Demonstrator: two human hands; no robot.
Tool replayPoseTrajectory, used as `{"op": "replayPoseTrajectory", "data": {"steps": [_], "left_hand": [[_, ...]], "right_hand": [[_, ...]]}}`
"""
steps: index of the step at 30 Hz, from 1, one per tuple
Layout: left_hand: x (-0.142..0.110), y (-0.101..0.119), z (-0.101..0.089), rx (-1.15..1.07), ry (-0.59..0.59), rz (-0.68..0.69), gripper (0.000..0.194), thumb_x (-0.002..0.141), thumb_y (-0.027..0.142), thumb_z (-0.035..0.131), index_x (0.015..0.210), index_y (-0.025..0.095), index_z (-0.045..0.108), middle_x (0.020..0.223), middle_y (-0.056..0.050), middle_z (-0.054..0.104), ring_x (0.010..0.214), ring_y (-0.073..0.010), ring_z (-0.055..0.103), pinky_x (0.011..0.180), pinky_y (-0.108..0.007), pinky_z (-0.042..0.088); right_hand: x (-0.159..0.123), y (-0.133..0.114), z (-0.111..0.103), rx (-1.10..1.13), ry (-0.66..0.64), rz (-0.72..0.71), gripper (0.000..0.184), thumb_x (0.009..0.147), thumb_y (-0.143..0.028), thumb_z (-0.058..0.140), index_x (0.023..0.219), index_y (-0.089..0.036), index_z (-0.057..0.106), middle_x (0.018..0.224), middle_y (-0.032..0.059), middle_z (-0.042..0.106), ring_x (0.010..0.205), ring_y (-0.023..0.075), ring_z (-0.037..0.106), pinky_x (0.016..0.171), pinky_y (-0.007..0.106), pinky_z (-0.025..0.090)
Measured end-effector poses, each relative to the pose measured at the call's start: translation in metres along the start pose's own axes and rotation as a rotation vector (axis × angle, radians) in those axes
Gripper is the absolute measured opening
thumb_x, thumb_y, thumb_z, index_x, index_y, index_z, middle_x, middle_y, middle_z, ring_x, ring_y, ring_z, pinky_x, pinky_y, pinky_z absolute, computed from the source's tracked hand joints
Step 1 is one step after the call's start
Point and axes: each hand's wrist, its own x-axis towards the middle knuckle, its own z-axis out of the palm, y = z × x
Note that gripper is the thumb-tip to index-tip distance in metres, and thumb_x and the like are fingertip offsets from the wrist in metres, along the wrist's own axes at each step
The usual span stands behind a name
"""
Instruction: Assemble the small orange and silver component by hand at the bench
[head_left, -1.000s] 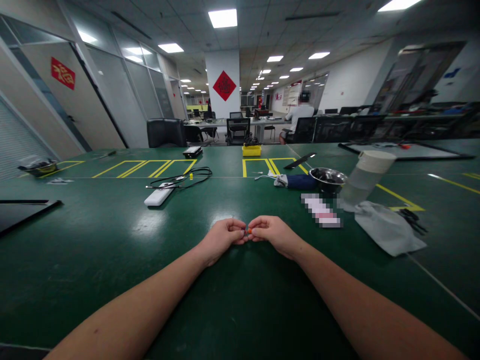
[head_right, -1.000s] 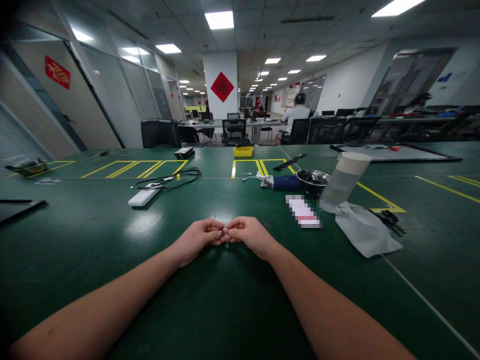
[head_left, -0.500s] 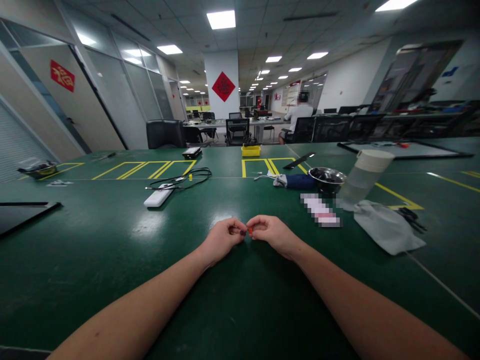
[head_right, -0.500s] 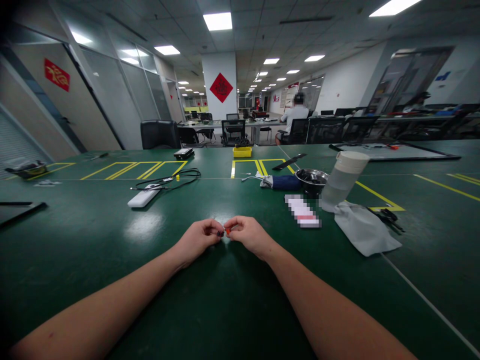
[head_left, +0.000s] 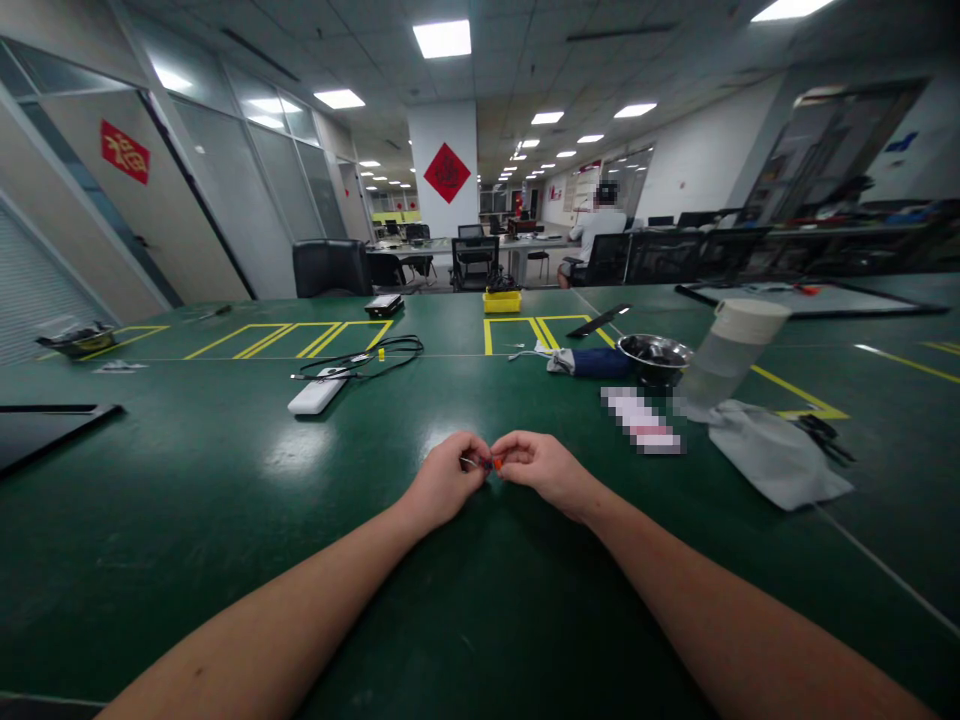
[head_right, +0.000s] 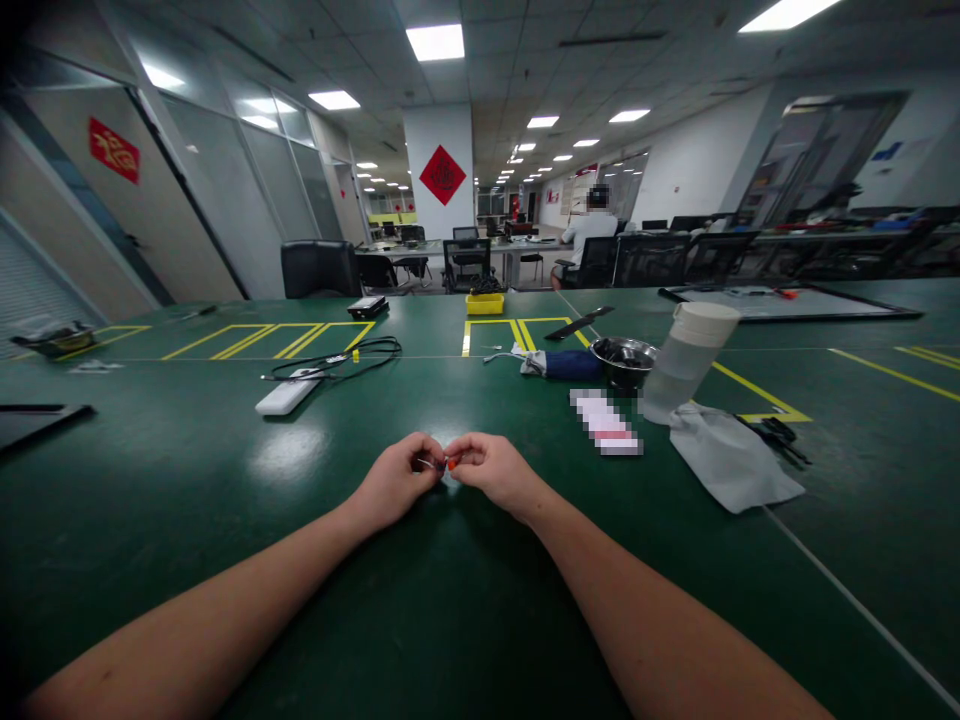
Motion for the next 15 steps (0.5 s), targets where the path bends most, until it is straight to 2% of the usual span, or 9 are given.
{"op": "replayPoseTrajectory", "data": {"steps": [9, 15], "left_hand": [[-0.0011, -0.0037, 0.0008, -0.025, -0.014, 0.024, 0.014, 0.073, 0.011, 0.059, 0.086, 0.016, 0.06, 0.078, -0.001, 0.061, 0.072, -0.0123, 0.057, 0.066, -0.022, 0.044], [-0.0018, -0.003, -0.0003, 0.001, -0.028, 0.032, 0.014, 0.074, 0.014, 0.06, 0.087, 0.017, 0.06, 0.08, -0.001, 0.061, 0.074, -0.0129, 0.057, 0.067, -0.023, 0.043]], "right_hand": [[0.0006, 0.0042, -0.0029, -0.049, -0.012, -0.01, 0.03, 0.067, -0.016, 0.068, 0.097, -0.014, 0.065, 0.079, 0.0019, 0.067, 0.068, 0.0123, 0.06, 0.065, 0.024, 0.044], [0.0002, 0.005, -0.0027, -0.044, -0.019, -0.017, 0.029, 0.068, -0.02, 0.071, 0.096, -0.015, 0.064, 0.08, 0.0021, 0.067, 0.068, 0.0129, 0.06, 0.065, 0.025, 0.044]]}}
